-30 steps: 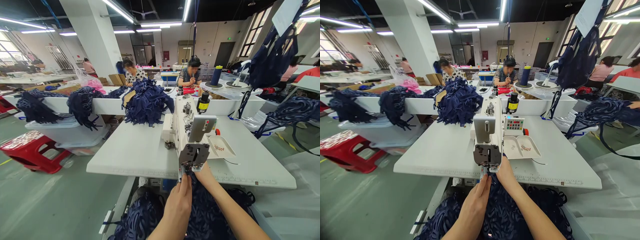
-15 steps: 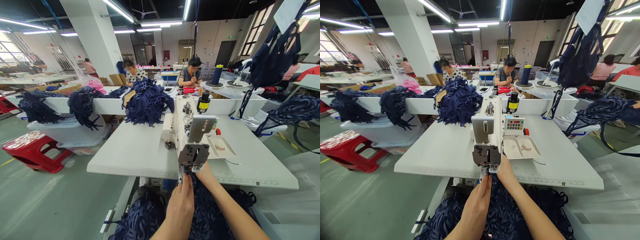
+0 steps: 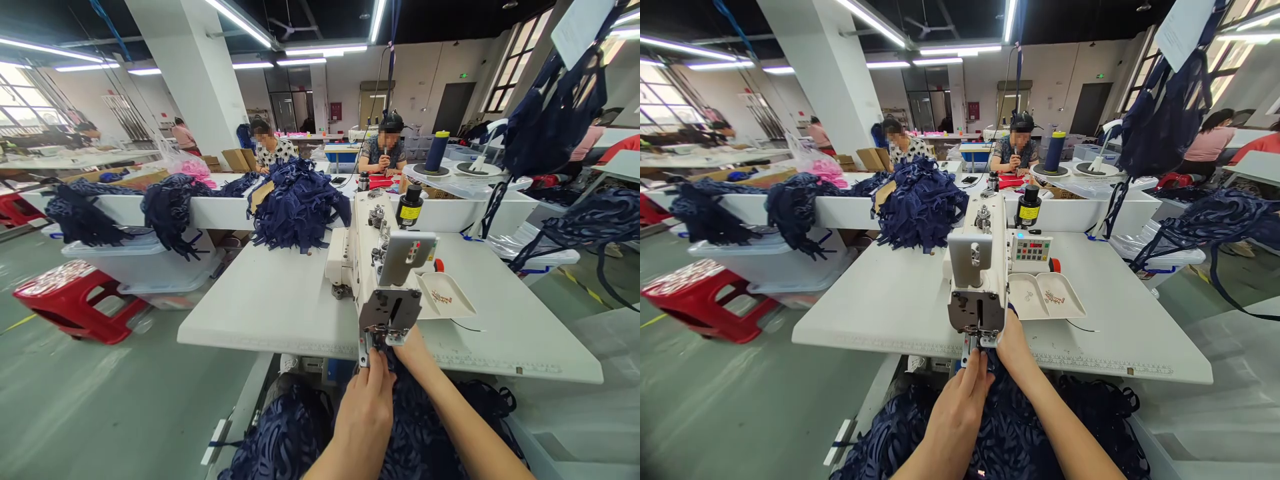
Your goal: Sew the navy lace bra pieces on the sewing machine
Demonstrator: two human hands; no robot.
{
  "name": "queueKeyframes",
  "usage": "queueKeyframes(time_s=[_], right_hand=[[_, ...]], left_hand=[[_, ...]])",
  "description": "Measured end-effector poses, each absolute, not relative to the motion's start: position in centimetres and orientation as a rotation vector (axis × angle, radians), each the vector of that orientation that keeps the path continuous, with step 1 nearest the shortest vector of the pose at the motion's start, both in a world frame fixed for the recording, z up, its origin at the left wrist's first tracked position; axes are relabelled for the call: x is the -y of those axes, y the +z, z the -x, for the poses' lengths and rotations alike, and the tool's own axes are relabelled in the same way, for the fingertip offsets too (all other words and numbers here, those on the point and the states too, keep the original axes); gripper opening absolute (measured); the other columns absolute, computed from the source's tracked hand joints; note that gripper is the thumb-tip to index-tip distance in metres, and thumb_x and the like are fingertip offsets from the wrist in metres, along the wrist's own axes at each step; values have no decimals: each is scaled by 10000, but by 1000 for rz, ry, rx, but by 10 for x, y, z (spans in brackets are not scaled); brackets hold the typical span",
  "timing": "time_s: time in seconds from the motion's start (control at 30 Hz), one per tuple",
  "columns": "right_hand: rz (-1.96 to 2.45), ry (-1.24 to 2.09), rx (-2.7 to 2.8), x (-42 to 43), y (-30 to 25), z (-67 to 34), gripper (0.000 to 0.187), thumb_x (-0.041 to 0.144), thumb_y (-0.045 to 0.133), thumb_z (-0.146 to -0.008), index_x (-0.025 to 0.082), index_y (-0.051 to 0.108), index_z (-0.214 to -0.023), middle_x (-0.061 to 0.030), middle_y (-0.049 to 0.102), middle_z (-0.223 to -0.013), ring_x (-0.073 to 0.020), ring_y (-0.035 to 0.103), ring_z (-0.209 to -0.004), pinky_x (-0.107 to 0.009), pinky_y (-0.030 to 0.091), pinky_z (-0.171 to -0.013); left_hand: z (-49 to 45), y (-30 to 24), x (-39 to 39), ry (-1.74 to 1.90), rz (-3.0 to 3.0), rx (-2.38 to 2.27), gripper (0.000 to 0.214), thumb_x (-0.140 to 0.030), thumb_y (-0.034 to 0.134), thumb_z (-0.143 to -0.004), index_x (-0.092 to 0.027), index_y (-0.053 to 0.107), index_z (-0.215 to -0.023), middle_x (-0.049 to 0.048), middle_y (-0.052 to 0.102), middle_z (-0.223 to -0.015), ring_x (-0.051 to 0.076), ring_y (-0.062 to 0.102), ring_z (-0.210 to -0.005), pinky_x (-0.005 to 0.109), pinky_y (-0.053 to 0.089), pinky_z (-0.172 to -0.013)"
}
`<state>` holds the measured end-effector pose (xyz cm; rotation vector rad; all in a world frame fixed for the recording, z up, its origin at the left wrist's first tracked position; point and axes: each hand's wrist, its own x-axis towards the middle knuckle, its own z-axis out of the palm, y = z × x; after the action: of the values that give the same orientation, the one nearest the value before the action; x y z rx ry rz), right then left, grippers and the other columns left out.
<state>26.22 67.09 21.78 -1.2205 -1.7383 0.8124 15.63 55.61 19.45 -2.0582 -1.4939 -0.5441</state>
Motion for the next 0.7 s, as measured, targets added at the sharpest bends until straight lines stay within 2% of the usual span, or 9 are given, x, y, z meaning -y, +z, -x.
queueKeyframes(time_s=[0.1, 0.23, 0.3, 0.37, 0.43, 0.5, 0.57, 0.6, 0.7], right_hand=[[1239, 826, 1716, -662, 216, -266, 282, 297, 473, -823, 156, 627, -1013, -131, 678, -1016, -274, 609, -993, -437, 497, -892], [1219, 978, 1606, -636, 216, -285, 340, 385, 489, -875, 168, 609, -1107, -125, 672, -1048, -256, 612, -982, -409, 500, -901], [1175, 1146, 1583, -623, 210, -301, 380, 465, 517, -881, 190, 624, -1120, -122, 662, -1106, -252, 620, -977, -401, 497, -913], [1100, 1329, 1519, -614, 197, -318, 418, 549, 468, -897, 196, 668, -996, -114, 665, -1077, -236, 638, -892, -391, 513, -867], [1086, 1379, 1423, -606, 178, -332, 536, 614, 342, -918, 191, 656, -819, -98, 664, -939, -216, 621, -793, -375, 516, -804], [1145, 1358, 1503, -598, 157, -343, 563, 642, 307, -912, 197, 597, -724, -62, 620, -805, -211, 578, -780, -359, 492, -799], [1170, 1446, 1828, -588, 140, -353, 516, 644, 394, -878, 203, 520, -641, -8, 523, -674, -184, 514, -717, -318, 466, -761], [1134, 1556, 2023, -582, 134, -358, 514, 645, 438, -853, 203, 462, -591, 21, 448, -608, -156, 458, -639, -288, 449, -693], [971, 1885, 2242, -568, 136, -378, 559, 684, 510, -779, 198, 358, -547, 57, 290, -557, -92, 290, -532, -225, 321, -528]], left_hand=[[-154, 202, -557, -500, 2108, 1464, 357, -272, 437, -966, -23, 620, -1144, 191, 644, -1088, 147, 628, -675, 244, 551, -557], [-143, 206, -557, -565, 2099, 1446, 315, -117, 392, -939, -43, 620, -1144, 181, 666, -1084, 150, 636, -635, 250, 548, -528], [-136, 215, -554, -707, 2229, 1428, 365, -59, 328, -926, -69, 623, -1141, 175, 673, -1095, 161, 654, -665, 265, 566, -582], [-129, 232, -548, -943, 2579, 1474, 347, -83, 350, -937, -123, 639, -1124, 140, 678, -1090, 159, 673, -770, 248, 573, -692], [-120, 253, -541, -1217, 3045, 1510, 250, -145, 467, -928, -184, 673, -1063, 85, 687, -1033, 140, 670, -858, 202, 547, -777], [-106, 272, -535, -1471, 3305, 1553, 160, -207, 553, -900, -202, 702, -959, 50, 695, -934, 130, 665, -846, 180, 526, -780], [-83, 278, -534, -1589, 3224, 1791, 157, -277, 576, -890, -195, 701, -844, 34, 693, -843, 135, 658, -790, 190, 519, -753], [-69, 276, -536, -1571, 3092, 1996, 184, -317, 574, -888, -196, 694, -818, 28, 692, -823, 143, 654, -781, 202, 519, -751], [-28, 250, -546, -1303, 2641, 2521, 258, -435, 552, -867, -219, 693, -875, 29, 714, -882, 201, 663, -851, 285, 535, -798]])
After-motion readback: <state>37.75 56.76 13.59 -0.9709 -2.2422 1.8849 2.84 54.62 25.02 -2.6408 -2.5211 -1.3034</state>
